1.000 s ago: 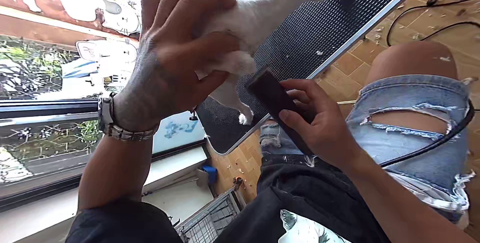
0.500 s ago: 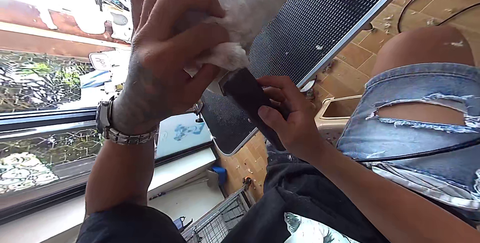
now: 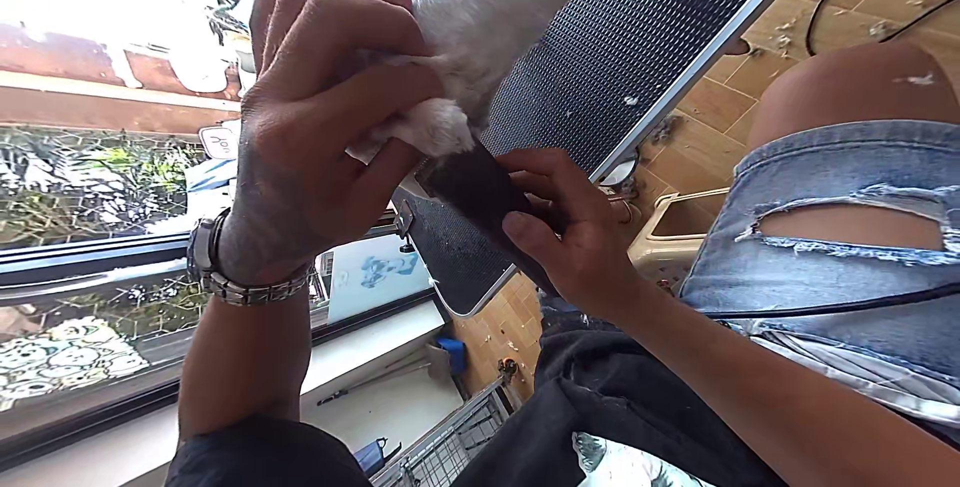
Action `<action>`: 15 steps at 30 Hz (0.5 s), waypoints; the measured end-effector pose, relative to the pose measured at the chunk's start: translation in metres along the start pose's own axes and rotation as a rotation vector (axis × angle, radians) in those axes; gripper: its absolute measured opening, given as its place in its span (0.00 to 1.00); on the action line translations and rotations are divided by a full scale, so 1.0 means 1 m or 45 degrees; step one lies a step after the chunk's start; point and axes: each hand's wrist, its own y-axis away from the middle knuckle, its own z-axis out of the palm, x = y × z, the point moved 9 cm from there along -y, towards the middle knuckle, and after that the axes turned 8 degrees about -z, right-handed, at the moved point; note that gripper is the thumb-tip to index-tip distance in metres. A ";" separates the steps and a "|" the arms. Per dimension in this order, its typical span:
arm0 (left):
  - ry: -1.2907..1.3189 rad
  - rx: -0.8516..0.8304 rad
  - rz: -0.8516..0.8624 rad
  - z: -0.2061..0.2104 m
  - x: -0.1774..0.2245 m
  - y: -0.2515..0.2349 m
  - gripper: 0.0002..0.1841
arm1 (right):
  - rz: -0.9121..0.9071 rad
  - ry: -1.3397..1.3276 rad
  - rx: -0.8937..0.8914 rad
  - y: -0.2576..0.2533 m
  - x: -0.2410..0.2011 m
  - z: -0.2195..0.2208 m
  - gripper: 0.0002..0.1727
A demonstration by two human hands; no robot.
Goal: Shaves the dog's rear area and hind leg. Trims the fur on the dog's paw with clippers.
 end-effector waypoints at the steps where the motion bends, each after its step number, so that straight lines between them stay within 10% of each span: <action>1: -0.007 -0.007 0.002 0.000 0.000 0.000 0.11 | -0.003 0.002 0.001 -0.001 -0.002 0.000 0.21; 15: 0.010 0.023 0.016 0.000 0.002 0.003 0.10 | -0.076 0.045 0.034 -0.001 -0.008 -0.001 0.21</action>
